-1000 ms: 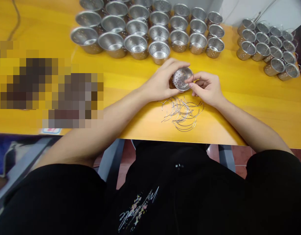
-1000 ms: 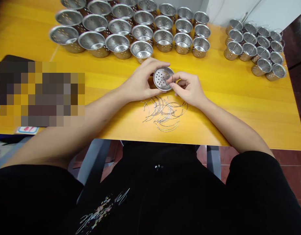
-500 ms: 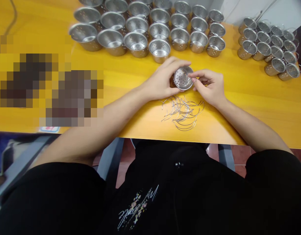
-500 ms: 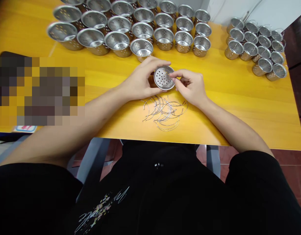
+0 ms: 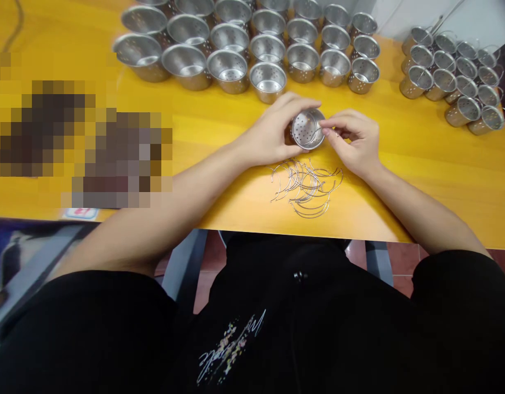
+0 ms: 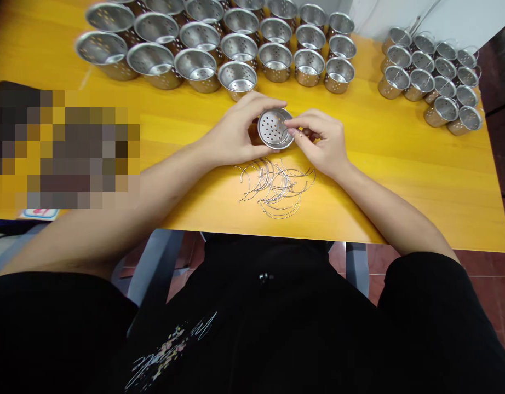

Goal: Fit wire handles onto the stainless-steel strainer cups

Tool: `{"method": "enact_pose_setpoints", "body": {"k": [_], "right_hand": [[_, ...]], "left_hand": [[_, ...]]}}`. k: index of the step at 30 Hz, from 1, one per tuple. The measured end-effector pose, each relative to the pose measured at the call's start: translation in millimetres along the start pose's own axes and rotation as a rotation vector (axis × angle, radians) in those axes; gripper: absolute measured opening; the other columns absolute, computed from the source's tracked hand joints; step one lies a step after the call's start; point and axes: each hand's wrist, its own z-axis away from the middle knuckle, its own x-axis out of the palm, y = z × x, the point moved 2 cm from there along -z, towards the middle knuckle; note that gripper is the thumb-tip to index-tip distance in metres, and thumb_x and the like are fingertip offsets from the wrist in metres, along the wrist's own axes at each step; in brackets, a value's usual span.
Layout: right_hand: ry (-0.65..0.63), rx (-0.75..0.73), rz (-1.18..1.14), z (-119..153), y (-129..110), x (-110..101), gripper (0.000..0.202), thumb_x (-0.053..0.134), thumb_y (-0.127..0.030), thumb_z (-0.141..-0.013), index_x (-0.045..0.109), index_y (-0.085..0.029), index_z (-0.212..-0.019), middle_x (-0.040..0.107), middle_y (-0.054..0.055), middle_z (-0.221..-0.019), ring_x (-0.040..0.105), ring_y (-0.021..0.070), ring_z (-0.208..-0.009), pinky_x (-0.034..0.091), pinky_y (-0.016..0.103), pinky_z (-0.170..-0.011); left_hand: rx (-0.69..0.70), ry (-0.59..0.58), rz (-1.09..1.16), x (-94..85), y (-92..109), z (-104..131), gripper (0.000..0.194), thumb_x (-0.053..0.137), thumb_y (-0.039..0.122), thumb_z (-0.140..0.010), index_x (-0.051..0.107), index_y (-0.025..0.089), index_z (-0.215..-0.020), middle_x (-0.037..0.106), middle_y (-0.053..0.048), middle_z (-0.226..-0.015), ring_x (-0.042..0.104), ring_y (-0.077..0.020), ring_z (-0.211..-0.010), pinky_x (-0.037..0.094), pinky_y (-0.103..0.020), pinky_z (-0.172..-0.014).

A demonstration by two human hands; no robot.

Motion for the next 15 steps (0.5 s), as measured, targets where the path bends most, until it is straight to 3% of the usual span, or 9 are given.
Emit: {"method": "enact_pose_setpoints", "body": {"k": [8, 15], "right_hand": [[0.046, -0.084, -0.020, -0.3, 4.0, -0.7, 0.039, 0.091, -0.069, -0.118, 0.101, -0.031, -0.114, 0.092, 0.007, -0.111, 0.083, 0.0259, -0.093, 0.077, 0.046, -0.093], [0.063, -0.070, 0.000, 1.5, 5.8, -1.7, 0.029, 0.093, -0.061, -0.118, 0.102, -0.033, -0.116, 0.095, 0.007, -0.114, 0.088, 0.0276, -0.098, 0.080, 0.048, -0.098]], "left_hand": [[-0.002, 0.005, 0.015, 0.1, -2.4, 1.1, 0.108, 0.096, 0.105, -0.096, 0.076, 0.031, -0.173, 0.080, -0.024, -0.166, 0.075, -0.0557, -0.158, 0.059, -0.080, -0.143], [0.011, -0.003, 0.021, 1.1, -3.1, 2.1, 0.108, 0.095, 0.106, -0.097, 0.075, 0.033, -0.175, 0.080, -0.023, -0.168, 0.075, -0.0550, -0.160, 0.060, -0.078, -0.144]]}}
